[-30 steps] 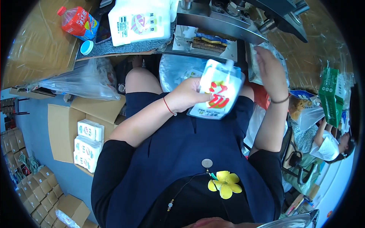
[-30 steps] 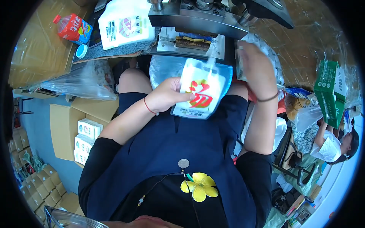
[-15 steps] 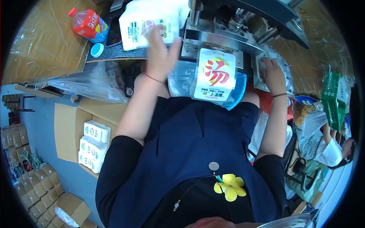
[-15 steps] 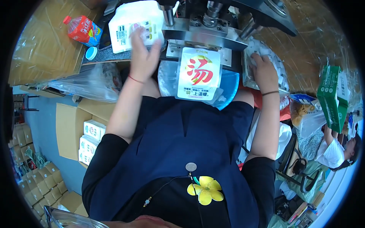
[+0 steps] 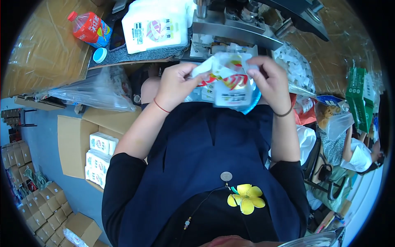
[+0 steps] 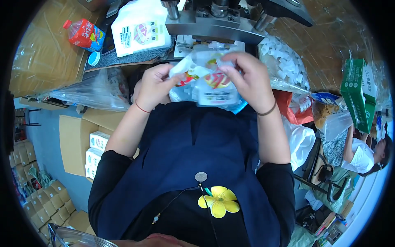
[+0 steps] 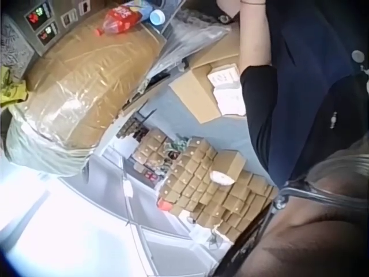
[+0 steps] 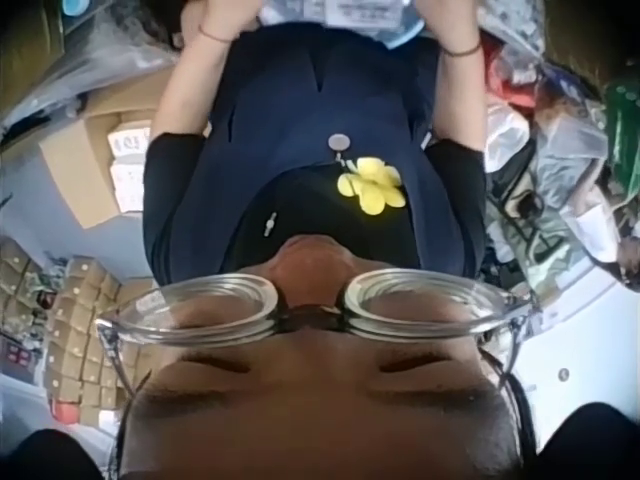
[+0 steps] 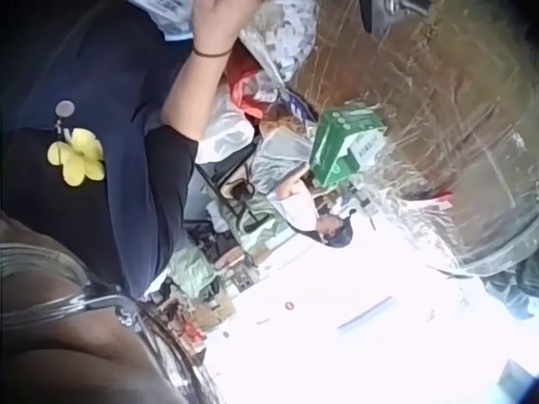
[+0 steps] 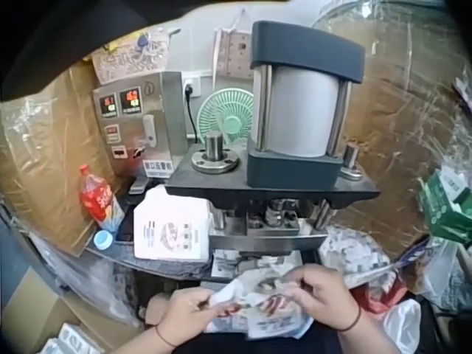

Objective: Using a machine to package and seal items into plastic bags at a workstation.

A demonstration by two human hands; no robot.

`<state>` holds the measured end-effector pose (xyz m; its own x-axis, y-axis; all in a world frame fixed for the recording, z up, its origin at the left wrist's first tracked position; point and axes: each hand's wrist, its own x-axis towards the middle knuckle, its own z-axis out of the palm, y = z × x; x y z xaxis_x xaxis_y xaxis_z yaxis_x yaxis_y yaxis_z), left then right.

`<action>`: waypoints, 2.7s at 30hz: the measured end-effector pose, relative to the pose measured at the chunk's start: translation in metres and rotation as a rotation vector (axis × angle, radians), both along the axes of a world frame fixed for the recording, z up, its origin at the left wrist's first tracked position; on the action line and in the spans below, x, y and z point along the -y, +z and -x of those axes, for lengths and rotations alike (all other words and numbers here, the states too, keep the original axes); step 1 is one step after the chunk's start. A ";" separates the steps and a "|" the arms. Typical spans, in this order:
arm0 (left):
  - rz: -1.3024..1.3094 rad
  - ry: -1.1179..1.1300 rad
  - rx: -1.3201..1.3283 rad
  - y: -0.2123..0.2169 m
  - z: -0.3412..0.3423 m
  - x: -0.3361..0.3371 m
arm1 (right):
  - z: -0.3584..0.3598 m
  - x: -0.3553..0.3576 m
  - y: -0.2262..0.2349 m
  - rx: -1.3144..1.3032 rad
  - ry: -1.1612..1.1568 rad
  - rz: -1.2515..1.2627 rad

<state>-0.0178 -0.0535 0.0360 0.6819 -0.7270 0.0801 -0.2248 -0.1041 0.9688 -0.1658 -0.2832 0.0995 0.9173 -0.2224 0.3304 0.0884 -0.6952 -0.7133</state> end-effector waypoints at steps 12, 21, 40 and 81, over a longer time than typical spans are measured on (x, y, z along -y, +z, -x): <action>0.019 -0.451 -0.810 -0.005 0.062 0.032 | 0.006 0.020 0.023 -0.241 0.190 -0.015; 0.031 -0.474 -0.904 -0.013 0.069 0.041 | 0.017 0.029 0.024 -0.356 0.128 0.106; -0.019 -0.446 -0.690 -0.015 0.069 0.039 | 0.025 0.023 0.021 -0.220 -0.052 0.064; -0.459 0.096 1.206 -0.027 -0.063 -0.032 | 0.065 0.128 -0.018 -0.396 -0.288 0.541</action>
<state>0.0449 -0.0215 0.0089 0.4050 -0.8041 0.4352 -0.8996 -0.4355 0.0327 -0.2303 -0.4114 0.0811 0.9205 -0.3724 0.1181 -0.3445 -0.9163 -0.2043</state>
